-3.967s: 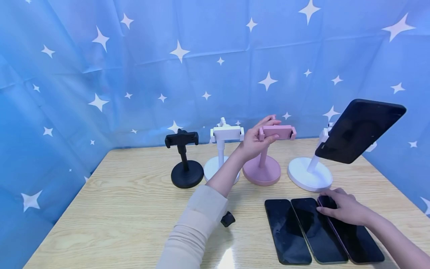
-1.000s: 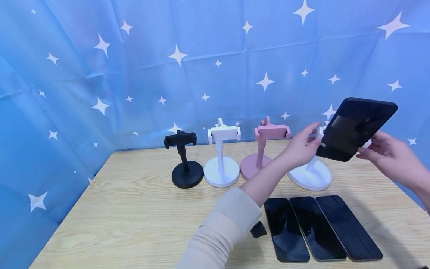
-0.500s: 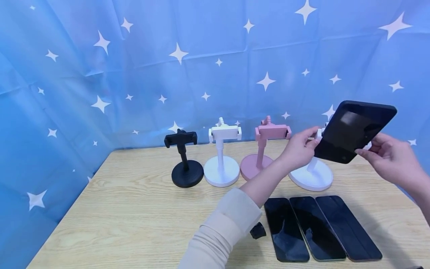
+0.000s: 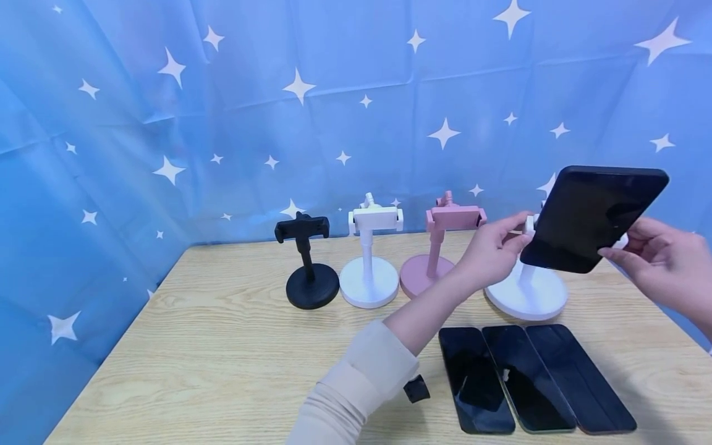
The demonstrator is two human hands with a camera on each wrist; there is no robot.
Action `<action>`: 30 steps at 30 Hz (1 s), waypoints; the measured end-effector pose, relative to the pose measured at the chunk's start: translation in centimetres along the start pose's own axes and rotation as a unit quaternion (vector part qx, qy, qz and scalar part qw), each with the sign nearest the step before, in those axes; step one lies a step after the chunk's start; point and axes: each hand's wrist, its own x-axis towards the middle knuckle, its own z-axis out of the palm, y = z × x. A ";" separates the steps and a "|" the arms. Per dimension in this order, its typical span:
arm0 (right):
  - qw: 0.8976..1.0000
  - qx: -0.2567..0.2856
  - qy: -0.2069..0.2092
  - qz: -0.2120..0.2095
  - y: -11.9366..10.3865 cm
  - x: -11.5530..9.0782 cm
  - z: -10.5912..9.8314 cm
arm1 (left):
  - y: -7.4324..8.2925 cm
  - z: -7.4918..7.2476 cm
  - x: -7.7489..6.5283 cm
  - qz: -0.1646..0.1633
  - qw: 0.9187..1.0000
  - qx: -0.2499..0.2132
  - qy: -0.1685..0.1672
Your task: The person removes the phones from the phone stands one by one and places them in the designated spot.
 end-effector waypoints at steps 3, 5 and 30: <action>1.000 0.019 0.008 -0.013 -0.7 -0.5 -0.3 | 0.1 -1.0 -1.1 0.029 0.999 0.002 -0.016; 0.999 0.036 0.012 -0.030 -1.2 -0.9 -0.3 | 0.1 -1.8 -2.0 0.066 0.997 0.007 -0.024; 0.944 0.199 -0.032 -0.261 -9.2 -2.4 2.3 | -1.0 -10.0 -11.7 0.237 0.971 -0.029 -0.014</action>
